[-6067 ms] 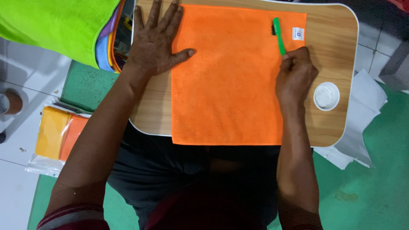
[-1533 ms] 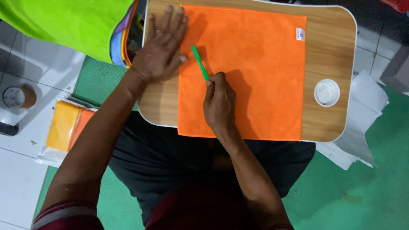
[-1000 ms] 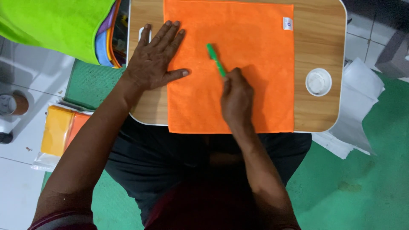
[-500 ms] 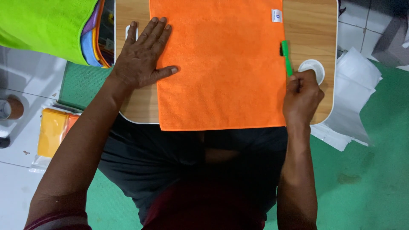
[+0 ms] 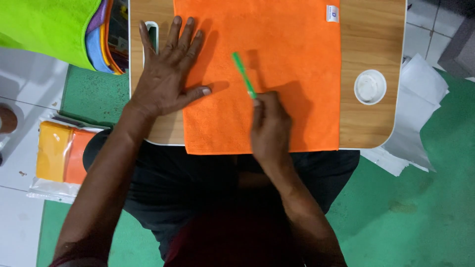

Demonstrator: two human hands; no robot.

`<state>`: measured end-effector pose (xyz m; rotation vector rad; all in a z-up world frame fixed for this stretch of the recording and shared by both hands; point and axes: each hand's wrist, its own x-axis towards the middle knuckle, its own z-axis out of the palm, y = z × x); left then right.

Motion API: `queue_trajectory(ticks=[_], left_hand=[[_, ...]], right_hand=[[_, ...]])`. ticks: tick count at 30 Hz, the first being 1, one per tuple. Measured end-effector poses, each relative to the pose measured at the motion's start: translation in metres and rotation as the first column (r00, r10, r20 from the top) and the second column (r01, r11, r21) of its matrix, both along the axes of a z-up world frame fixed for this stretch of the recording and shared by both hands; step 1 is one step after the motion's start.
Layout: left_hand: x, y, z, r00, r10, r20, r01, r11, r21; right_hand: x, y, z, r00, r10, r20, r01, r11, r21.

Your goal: The person places folded orange and yellow cloths into a clear plastic bag and seals it. They then take an orange cloth, place it on a wooden board, and brush it thoroughly with a green toothbrush.

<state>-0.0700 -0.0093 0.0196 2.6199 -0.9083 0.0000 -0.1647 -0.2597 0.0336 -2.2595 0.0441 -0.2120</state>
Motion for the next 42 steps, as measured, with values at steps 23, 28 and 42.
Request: queue_trajectory(ticks=[23,28,42], left_hand=[[-0.014,-0.005,0.002,0.999,0.013,0.033,-0.015,0.998,0.065],[-0.015,-0.008,0.005,0.999,0.038,-0.031,-0.034,0.994,0.103],[-0.022,0.003,0.004,0.997,0.076,-0.026,-0.076,0.997,-0.018]], right_hand=[[0.006,-0.139,-0.020,0.985,-0.096,0.142,0.129,0.960,-0.248],[0.000,-0.162,-0.019,0.970,-0.202,0.136,0.226,0.955,-0.195],[-0.023,-0.075,0.000,0.980,-0.199,-0.006,0.199,0.980,0.014]])
